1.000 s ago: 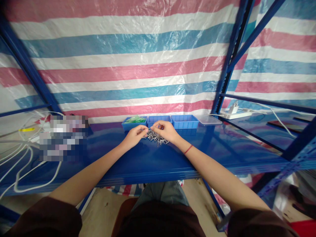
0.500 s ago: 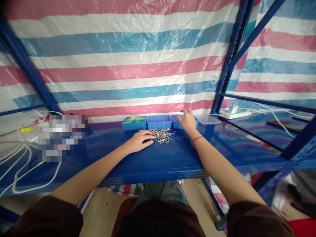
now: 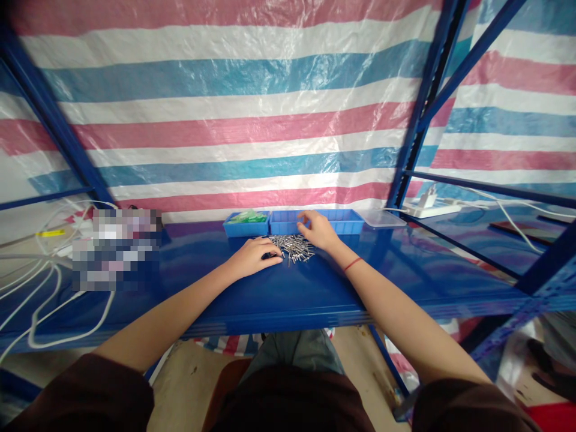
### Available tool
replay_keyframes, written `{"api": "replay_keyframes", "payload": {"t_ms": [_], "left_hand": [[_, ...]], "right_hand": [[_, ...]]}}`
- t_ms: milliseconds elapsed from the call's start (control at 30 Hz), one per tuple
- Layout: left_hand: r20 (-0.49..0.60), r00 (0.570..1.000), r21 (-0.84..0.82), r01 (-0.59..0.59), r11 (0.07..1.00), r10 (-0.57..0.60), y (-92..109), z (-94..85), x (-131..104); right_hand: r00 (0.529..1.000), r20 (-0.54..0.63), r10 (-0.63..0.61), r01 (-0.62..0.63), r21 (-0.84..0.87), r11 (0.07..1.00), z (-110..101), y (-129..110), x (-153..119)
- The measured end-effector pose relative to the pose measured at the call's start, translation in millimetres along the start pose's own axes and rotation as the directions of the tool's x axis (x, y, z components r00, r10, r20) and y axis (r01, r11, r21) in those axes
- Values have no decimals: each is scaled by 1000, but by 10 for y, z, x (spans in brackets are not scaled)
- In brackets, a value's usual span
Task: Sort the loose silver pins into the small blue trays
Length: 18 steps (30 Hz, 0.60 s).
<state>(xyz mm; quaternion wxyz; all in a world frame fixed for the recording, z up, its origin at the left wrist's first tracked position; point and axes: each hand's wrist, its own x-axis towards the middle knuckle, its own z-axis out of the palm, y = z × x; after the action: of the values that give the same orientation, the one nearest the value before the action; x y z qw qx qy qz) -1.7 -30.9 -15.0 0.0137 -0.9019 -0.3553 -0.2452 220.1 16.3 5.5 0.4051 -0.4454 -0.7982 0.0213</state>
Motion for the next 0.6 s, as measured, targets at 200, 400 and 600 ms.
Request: {"api": "replay_keyframes", "payload": {"t_ms": [200, 400, 600], "left_hand": [[-1, 1000, 74, 16, 997, -16, 5, -5, 10], [-5, 996, 147, 87, 985, -87, -28, 3, 19], [-45, 988, 31, 151, 988, -150, -64, 31, 13]], "right_hand": [[992, 90, -93, 89, 47, 995, 63, -120, -44], [981, 146, -125, 117, 61, 991, 90, -137, -65], [974, 179, -136, 127, 64, 990, 97, -142, -74]]}}
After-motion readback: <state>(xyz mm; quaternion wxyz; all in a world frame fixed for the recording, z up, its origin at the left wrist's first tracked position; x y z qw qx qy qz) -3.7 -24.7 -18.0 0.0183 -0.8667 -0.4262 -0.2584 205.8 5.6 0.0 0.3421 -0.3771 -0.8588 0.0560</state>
